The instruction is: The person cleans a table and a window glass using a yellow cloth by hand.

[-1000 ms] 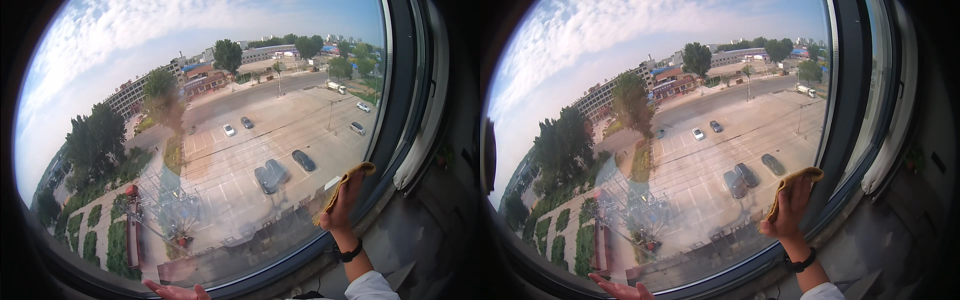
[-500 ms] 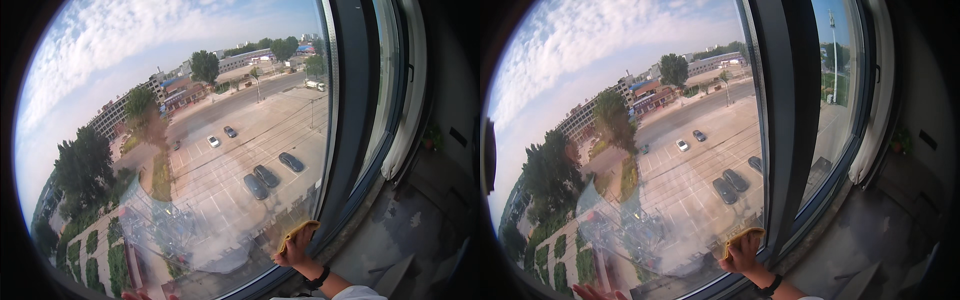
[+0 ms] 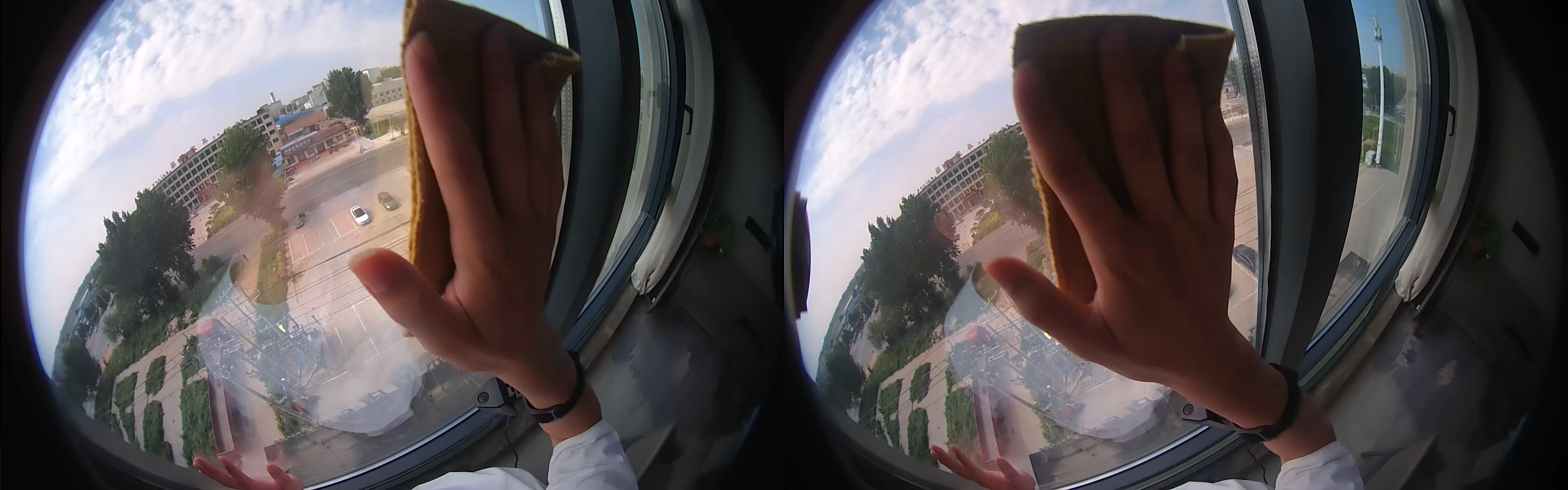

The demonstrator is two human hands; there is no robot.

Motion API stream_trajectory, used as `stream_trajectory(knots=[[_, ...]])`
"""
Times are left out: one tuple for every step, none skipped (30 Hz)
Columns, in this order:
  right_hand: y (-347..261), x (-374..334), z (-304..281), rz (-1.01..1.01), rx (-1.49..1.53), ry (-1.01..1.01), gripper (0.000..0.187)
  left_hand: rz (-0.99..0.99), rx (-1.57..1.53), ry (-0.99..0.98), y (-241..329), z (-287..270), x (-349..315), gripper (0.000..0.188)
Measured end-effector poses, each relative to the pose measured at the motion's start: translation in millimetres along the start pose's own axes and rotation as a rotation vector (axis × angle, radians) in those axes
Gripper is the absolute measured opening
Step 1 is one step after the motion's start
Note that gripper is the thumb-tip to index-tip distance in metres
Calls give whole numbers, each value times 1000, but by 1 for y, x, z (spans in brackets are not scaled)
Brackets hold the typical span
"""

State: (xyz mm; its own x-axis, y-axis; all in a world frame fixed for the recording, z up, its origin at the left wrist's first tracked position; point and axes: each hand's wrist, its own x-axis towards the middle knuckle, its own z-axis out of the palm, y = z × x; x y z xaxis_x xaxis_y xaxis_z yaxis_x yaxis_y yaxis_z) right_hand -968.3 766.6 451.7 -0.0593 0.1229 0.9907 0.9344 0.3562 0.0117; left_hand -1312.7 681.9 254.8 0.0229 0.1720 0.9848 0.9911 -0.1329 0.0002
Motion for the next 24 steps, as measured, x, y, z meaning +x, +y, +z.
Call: stream_trajectory(knots=[[-6, 22, -5, -51, -30, 13, 84, -1, -54, 11, 0, 7, 0, 71], [-19, 47, -19, -94, -43, 40, 83, -4, -76, 29, 4, -2, 7, 70], [-21, 53, -17, -112, -40, 43, 81, -3, -75, 29, 9, 0, 7, 68], [-23, 53, -16, -116, -36, 36, 80, -5, -78, 32, 14, 1, 7, 66], [-24, 51, -17, -111, -40, 25, 79, -10, -71, 36, 18, 1, 8, 66], [-25, 44, -12, -100, -27, 10, 78, -21, -76, 35, 19, 0, 6, 64], [-27, 35, -11, -82, -19, -9, 77, -34, -84, 37, 20, 0, 3, 61], [-28, 26, -8, -65, -8, -33, 75, -40, -74, 40, 20, 0, 2, 61], [-31, 16, -8, -48, 3, -57, 74, -41, -81, 44, 17, -2, 0, 60], [-34, 1, -8, -27, 12, -92, 73, -44, -100, 51, 17, -3, 0, 58], [-38, -18, -10, -3, 24, -128, 72, -49, -87, 52, 17, -4, -1, 58], [-42, -43, -13, 22, 34, -166, 71, -54, -89, 59, 18, -4, -1, 58], [-48, -69, -14, 63, 48, -194, 62, -45, -98, 64, 19, -4, -1, 58], [-52, -99, -13, 103, 63, -223, 54, -37, -108, 68, 20, -4, -1, 57], [-53, -131, -11, 105, 96, -220, 52, -41, -107, 71, 22, -4, -1, 57], [-59, -165, -8, 127, 114, -254, 49, -42, -84, 54, 23, -5, -2, 60], [-60, -198, -5, 7, 111, -305, 55, -44, -64, 37, 24, -5, -3, 62], [-65, -228, -8, 51, 103, -352, 50, -55, -73, 36, 30, -2, -5, 62], [-74, -246, -12, 137, 159, -432, 44, -142, -78, -33, 32, -1, -6, 66], [-75, -261, -11, 107, 185, -433, 41, -229, -84, -104, 35, 1, -10, 71], [-83, -275, -11, 80, 229, -468, 40, -234, -63, -70, 29, -3, -8, 67], [-88, -286, -9, 50, 258, -509, 40, -234, -54, -73, 26, -4, -7, 67], [-92, -294, -8, 51, 266, -511, 40, -173, -52, -83, 24, -5, -7, 69], [-94, -299, -6, 51, 269, -515, 38, -115, -49, -90, 24, -4, -5, 70]])
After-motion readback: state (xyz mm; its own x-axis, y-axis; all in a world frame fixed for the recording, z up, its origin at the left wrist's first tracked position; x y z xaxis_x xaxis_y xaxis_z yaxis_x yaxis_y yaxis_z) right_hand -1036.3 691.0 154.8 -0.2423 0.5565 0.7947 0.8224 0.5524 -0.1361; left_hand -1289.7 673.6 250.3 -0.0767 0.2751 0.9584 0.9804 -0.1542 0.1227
